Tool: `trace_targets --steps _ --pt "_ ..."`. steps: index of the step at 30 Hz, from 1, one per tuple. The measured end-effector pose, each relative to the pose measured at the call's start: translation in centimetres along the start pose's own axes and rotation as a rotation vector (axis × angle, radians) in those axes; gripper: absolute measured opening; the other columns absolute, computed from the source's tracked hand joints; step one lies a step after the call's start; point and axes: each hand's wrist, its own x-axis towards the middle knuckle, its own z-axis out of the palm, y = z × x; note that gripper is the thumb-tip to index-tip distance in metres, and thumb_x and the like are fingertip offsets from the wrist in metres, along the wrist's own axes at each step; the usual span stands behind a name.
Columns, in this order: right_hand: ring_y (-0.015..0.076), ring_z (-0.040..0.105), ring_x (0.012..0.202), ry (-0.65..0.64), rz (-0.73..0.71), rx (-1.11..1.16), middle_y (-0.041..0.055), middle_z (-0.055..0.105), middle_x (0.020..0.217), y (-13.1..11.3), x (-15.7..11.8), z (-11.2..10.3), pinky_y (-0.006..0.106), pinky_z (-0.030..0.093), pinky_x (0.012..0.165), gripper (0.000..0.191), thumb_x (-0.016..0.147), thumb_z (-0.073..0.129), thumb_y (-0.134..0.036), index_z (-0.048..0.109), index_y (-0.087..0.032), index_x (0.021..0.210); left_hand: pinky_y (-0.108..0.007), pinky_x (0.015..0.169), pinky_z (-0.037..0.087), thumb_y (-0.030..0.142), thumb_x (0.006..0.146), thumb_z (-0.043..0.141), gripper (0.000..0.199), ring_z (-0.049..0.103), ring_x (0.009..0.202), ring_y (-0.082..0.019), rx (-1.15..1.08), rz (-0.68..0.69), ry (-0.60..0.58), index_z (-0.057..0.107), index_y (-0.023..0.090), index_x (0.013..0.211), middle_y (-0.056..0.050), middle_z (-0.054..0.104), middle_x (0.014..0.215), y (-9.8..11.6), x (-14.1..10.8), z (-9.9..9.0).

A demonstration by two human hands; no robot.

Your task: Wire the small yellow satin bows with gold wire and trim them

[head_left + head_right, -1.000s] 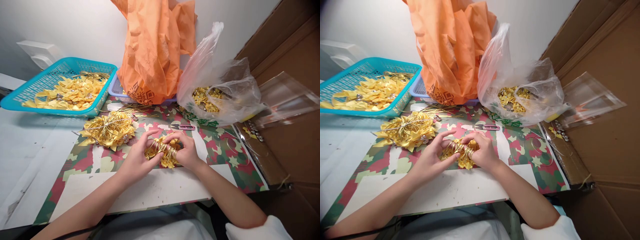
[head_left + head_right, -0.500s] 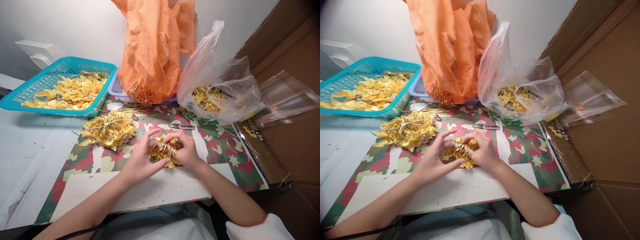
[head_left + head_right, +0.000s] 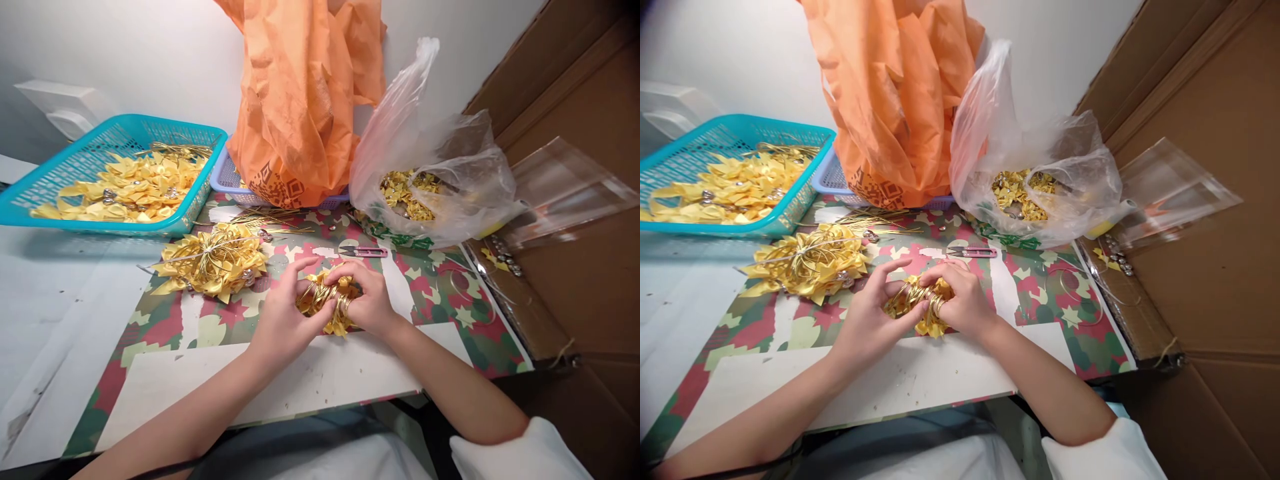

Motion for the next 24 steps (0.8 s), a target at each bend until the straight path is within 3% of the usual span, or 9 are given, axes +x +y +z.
trace_targets --steps 9,17,24 --pt "0.0162 0.063 0.072 0.006 -0.028 -0.104 -0.003 0.068 0.078 -0.3 0.1 0.2 0.041 0.047 0.088 0.025 0.07 0.053 -0.006 0.057 -0.025 0.086 -0.023 0.058 0.038 0.02 0.079 0.061 0.051 0.051 0.055 -0.012 0.033 -0.005 0.029 0.044 0.02 0.126 0.007 0.059 0.062 0.3 0.1 0.2" --pt "0.0215 0.058 0.084 0.144 0.018 -0.199 0.0012 0.069 0.08 -0.9 0.5 -0.4 0.038 0.047 0.078 0.014 0.075 0.069 -0.016 0.06 -0.025 0.082 -0.021 0.057 0.043 0.023 0.077 0.066 0.05 0.049 0.059 -0.011 -0.521 -0.181 0.03 0.044 0.023 0.122 0.007 0.051 0.066 0.0 0.7 -0.4" --pt "0.019 0.061 0.082 0.162 0.037 -0.129 0.0003 0.068 0.081 -0.6 0.6 -0.6 0.037 0.047 0.08 0.011 0.08 0.068 -0.016 0.059 -0.024 0.08 -0.021 0.063 0.047 0.021 0.072 0.071 0.052 0.055 0.066 -0.01 -0.627 -0.254 0.123 0.049 0.021 0.118 0.007 0.051 0.068 0.1 1.0 -1.3"
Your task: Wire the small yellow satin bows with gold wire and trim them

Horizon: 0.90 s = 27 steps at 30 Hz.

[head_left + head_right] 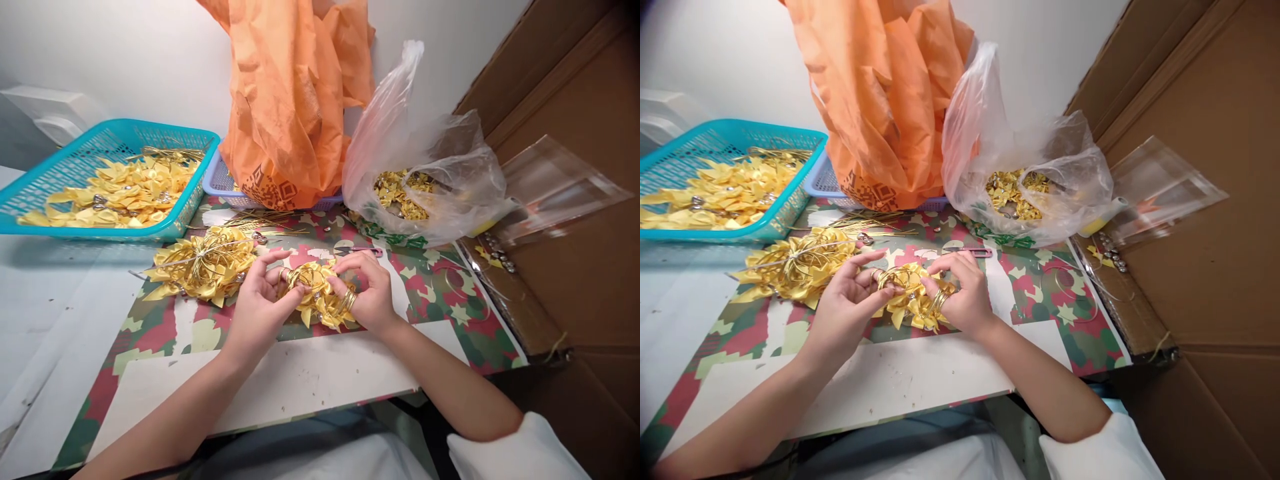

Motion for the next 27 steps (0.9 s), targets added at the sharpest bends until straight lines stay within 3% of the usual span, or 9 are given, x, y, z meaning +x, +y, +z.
trace_targets --steps 8,16,22,27 --pt "0.017 0.062 0.078 -0.012 0.119 0.136 0.0011 0.065 0.079 0.3 0.1 -0.1 0.034 0.05 0.076 0.008 0.081 0.066 -0.021 0.059 -0.022 0.079 -0.02 0.058 0.044 0.021 0.072 0.068 0.045 0.055 0.064 -0.011 0.005 -0.038 0.01 0.051 0.021 0.114 0.007 0.049 0.066 -0.1 -0.1 -0.1" --pt "0.0124 0.059 0.059 0.097 0.329 0.354 -0.0015 0.06 0.069 0.6 0.9 -1.5 0.024 0.05 0.052 0.021 0.078 0.072 -0.038 0.057 -0.022 0.077 -0.019 0.058 0.04 0.024 0.078 0.07 0.039 0.047 0.061 -0.009 0.07 0.009 0.029 0.053 0.023 0.113 0.008 0.04 0.065 -0.6 -0.2 -0.5" --pt "0.012 0.059 0.058 -0.115 0.22 0.291 -0.0019 0.063 0.067 0.3 0.9 -1.2 0.025 0.049 0.054 0.024 0.072 0.08 -0.032 0.06 -0.021 0.07 -0.023 0.068 0.046 0.025 0.082 0.069 0.046 0.053 0.073 -0.013 0.237 0.182 -0.052 0.051 0.025 0.124 0.004 0.053 0.073 -1.3 -0.8 -0.4" --pt "0.0129 0.061 0.059 -0.157 0.165 0.223 -0.0007 0.066 0.067 -0.1 0.7 -0.9 0.027 0.05 0.057 0.023 0.074 0.078 -0.034 0.061 -0.02 0.069 -0.025 0.07 0.048 0.025 0.086 0.066 0.039 0.059 0.077 -0.015 0.227 0.2 -0.177 0.051 0.024 0.122 0.0 0.062 0.082 -1.5 -1.2 -0.1"
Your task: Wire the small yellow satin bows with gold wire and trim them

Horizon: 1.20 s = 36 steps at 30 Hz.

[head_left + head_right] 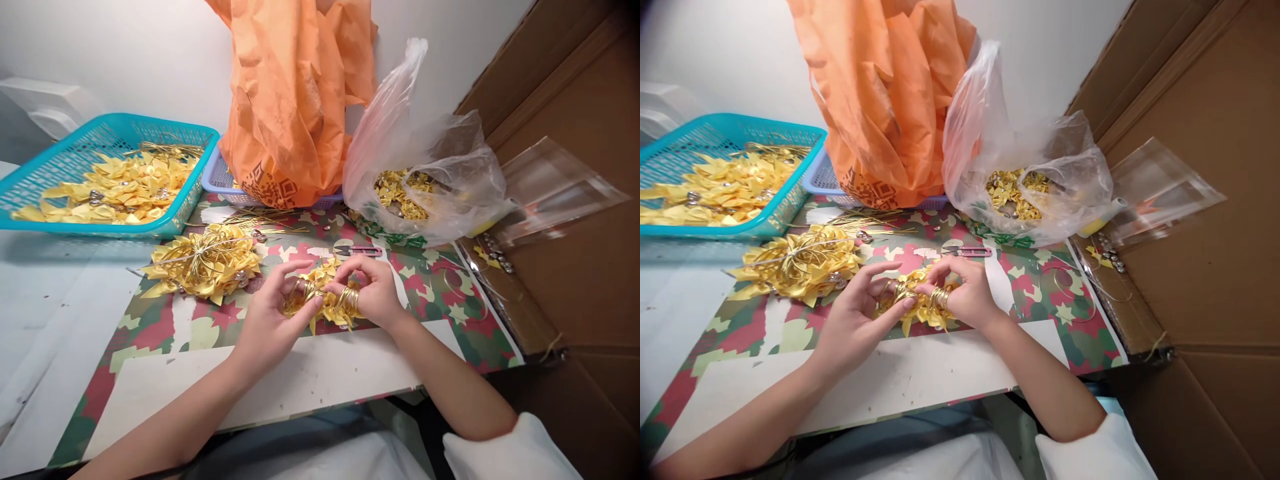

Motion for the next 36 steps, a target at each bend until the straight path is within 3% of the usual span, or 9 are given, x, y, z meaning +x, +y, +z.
trace_targets --steps 11,20,28,36 --pt "0.0115 0.059 0.061 0.061 -0.03 -0.075 -0.0023 0.066 0.069 -0.1 -0.7 0.9 0.024 0.048 0.056 0.014 0.075 0.074 -0.02 0.061 -0.021 0.071 -0.023 0.069 0.052 0.022 0.086 0.065 0.037 0.063 0.08 -0.014 -0.083 -0.05 -0.071 0.05 0.024 0.12 -0.001 0.066 0.088 -0.1 -0.2 0.3" --pt "0.0109 0.057 0.058 0.136 -0.03 -0.126 -0.0041 0.063 0.063 -0.5 -1.0 1.8 0.024 0.047 0.058 0.014 0.075 0.069 -0.012 0.059 -0.021 0.07 -0.027 0.067 0.054 0.026 0.076 0.077 0.055 0.065 0.073 -0.017 -0.097 -0.148 -0.099 0.047 0.023 0.122 -0.002 0.069 0.083 0.0 -0.3 0.7" --pt "0.011 0.057 0.059 0.12 -0.022 -0.116 -0.003 0.064 0.065 -0.5 -1.1 1.9 0.024 0.047 0.059 0.012 0.075 0.066 -0.013 0.059 -0.02 0.068 -0.024 0.061 0.049 0.028 0.083 0.068 0.04 0.058 0.066 -0.014 0.006 -0.142 -0.109 0.048 0.023 0.118 0.0 0.066 0.078 -0.4 -0.5 0.6" --pt "0.0107 0.057 0.059 0.062 -0.006 -0.027 -0.0026 0.064 0.067 -0.2 -0.8 1.3 0.023 0.048 0.057 0.012 0.074 0.071 -0.015 0.061 -0.02 0.071 -0.021 0.062 0.047 0.025 0.086 0.062 0.033 0.054 0.07 -0.012 -0.076 -0.161 -0.077 0.047 0.024 0.116 0.003 0.059 0.077 -0.1 -0.4 0.4"
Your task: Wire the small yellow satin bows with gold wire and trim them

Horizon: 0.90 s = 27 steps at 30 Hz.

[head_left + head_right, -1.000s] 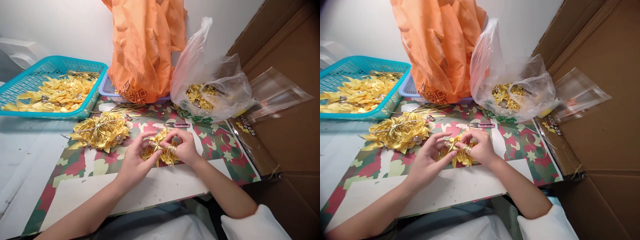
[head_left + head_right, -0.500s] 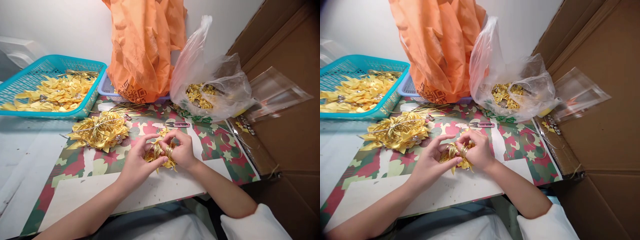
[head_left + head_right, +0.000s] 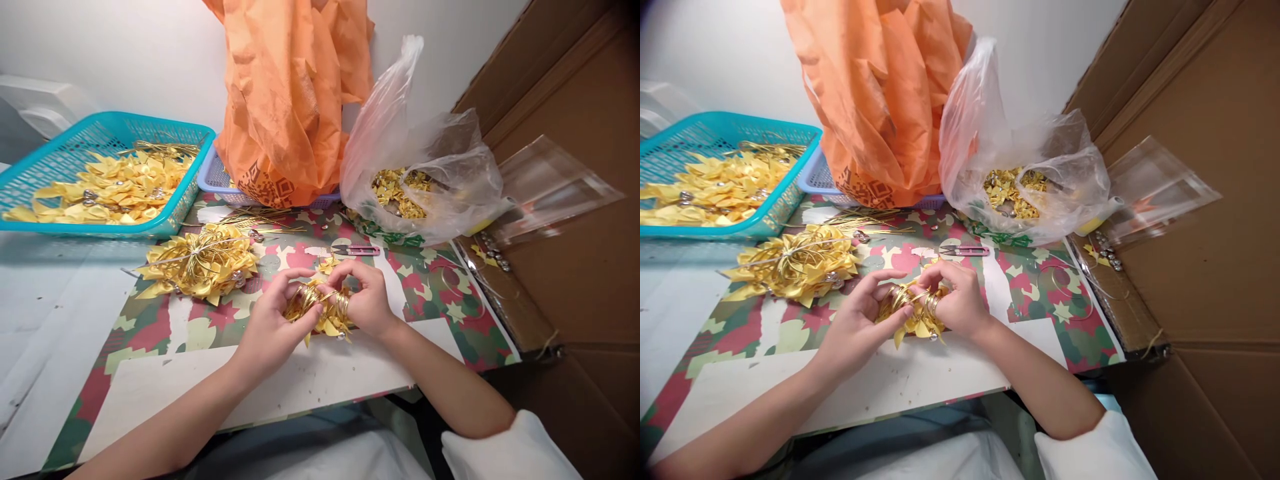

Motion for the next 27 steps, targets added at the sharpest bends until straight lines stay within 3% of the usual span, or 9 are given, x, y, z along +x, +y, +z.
trace_targets --steps 9,17,27 --pt "0.0101 0.058 0.059 -0.081 -0.027 0.055 -0.0028 0.064 0.069 -0.2 0.4 -0.8 0.024 0.047 0.057 0.014 0.072 0.072 -0.013 0.06 -0.02 0.072 -0.021 0.065 0.046 0.023 0.085 0.062 0.03 0.054 0.075 -0.013 -0.042 0.012 0.074 0.048 0.024 0.112 0.002 0.058 0.082 0.0 0.3 -0.6" --pt "0.0104 0.056 0.061 -0.044 0.024 0.04 -0.003 0.063 0.069 -0.3 -0.1 0.3 0.024 0.047 0.058 0.012 0.075 0.066 -0.012 0.059 -0.021 0.072 -0.026 0.069 0.05 0.023 0.079 0.071 0.044 0.063 0.077 -0.015 0.208 0.122 0.011 0.047 0.024 0.117 -0.001 0.067 0.09 -0.4 -0.1 0.0" --pt "0.01 0.055 0.062 -0.033 0.062 0.063 -0.0035 0.06 0.069 0.0 -0.2 0.5 0.023 0.046 0.058 0.011 0.075 0.066 -0.012 0.06 -0.021 0.074 -0.023 0.063 0.05 0.023 0.083 0.067 0.04 0.064 0.07 -0.015 0.17 0.077 -0.06 0.045 0.024 0.116 0.001 0.069 0.079 -0.1 0.0 0.1"
